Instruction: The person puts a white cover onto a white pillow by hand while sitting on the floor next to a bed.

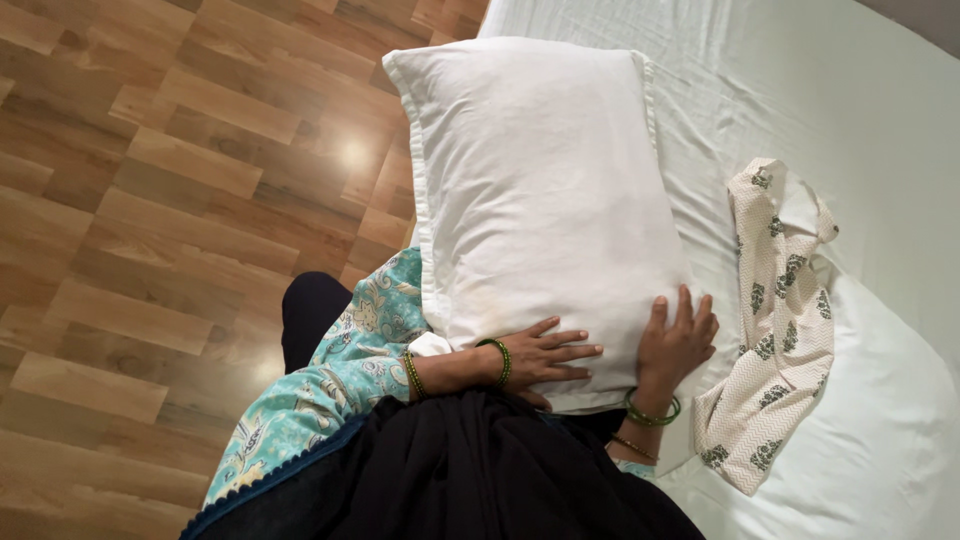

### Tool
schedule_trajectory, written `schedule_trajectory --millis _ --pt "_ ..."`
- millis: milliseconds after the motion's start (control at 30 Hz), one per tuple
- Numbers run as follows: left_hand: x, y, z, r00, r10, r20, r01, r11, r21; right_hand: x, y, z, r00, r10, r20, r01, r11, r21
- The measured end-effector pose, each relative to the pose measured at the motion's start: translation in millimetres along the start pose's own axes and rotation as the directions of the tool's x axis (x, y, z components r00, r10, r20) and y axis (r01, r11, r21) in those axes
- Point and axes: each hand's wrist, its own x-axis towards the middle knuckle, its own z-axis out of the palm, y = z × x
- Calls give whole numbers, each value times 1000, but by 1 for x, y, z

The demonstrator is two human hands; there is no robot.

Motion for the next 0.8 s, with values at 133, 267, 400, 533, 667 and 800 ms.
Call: schedule_trajectory --millis 133,267,400,533,667,800 --pt "-4 -4 5 996 12 -93 -9 999 37 17 16 3 991 114 69 -125 978 167" --pt "-14 -7 -7 992 -122 -10 123 984 132 33 48 15 961 214 175 -267 886 379" --pt "-60 -17 -16 956 -292 18 289 953 86 52 80 25 926 228 301 -351 811 468" --pt "-130 -32 -6 923 -359 -142 366 930 31 58 77 12 881 379 284 -434 885 166" --pt "-167 -41 6 786 -564 -256 580 815 -15 32 28 -16 986 47 -160 -32 995 92" --pt "-127 -51 -12 749 -437 -498 502 865 -5 -7 -53 -16 861 -458 -222 501 839 212"
